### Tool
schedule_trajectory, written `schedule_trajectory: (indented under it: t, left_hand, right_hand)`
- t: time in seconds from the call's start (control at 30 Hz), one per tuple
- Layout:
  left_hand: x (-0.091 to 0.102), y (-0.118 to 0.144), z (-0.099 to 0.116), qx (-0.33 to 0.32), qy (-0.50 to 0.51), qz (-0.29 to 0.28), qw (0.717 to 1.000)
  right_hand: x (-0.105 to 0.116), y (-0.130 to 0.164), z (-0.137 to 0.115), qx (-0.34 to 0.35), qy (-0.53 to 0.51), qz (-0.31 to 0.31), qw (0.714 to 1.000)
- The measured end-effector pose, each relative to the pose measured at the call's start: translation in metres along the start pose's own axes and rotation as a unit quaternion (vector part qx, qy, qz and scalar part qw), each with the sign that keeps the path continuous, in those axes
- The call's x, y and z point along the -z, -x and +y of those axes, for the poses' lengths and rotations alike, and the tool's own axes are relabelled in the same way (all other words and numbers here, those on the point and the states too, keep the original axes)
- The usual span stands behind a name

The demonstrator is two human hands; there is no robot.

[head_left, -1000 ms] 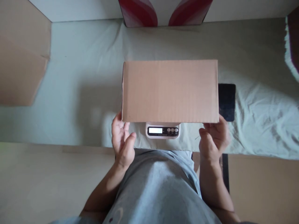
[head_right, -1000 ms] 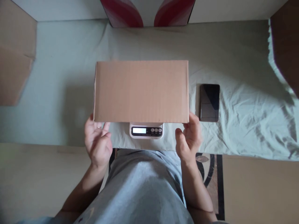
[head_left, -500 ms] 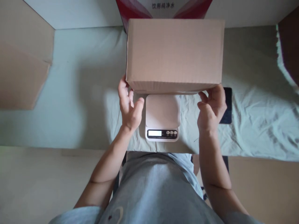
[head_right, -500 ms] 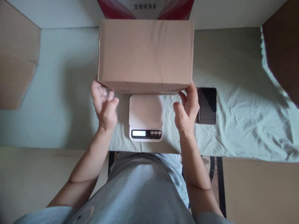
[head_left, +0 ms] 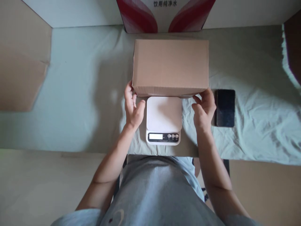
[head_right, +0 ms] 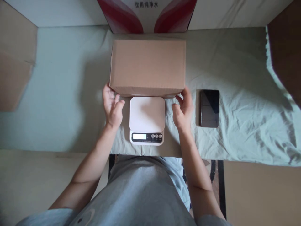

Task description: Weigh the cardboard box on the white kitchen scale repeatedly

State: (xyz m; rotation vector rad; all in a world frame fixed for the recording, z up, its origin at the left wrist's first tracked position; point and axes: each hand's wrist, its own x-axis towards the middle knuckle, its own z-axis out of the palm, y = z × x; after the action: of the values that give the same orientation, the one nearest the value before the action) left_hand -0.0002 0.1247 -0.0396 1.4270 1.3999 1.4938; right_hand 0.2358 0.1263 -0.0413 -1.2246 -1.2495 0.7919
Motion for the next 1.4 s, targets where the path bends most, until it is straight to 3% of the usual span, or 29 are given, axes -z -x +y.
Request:
schedule_trajectory:
  t: [0.33,0.57,0.7,0.93,1.13,1.27,1.4]
  left_hand:
    - [0.012,0.007,-0.024,0.038,-0.039,0.021,0.998]
    - [0.009,0.01,-0.049,0.047,-0.057,0.034,0.997]
    - [0.011,0.011,-0.05,0.041,-0.052,0.028,0.997]
    - [0.006,-0.005,-0.028,0.017,-0.029,-0.02,0.999]
    - [0.008,-0.02,0.011,-0.012,-0.031,-0.02,0.999]
    - [0.019,-0.004,0.047,-0.017,-0.035,-0.016,0.999]
    - [0.03,0.032,0.065,-0.008,-0.042,-0.017,0.999]
  right_hand:
    - [0.002,0.005,0.016,-0.033,-0.006,0.009,0.999]
    - [0.0,0.003,0.018,-0.072,0.024,0.0,0.997]
    - [0.001,0.003,0.02,-0.071,0.013,-0.003,0.997]
    - [-0.004,-0.008,0.016,-0.014,-0.027,-0.049,0.998]
    - [-0.001,-0.022,-0.02,0.021,0.01,-0.034,0.999]
    - [0.006,-0.001,-0.051,0.026,0.015,-0.008,1.0]
    - [0.016,0.034,-0.062,-0.008,-0.01,0.009,1.0]
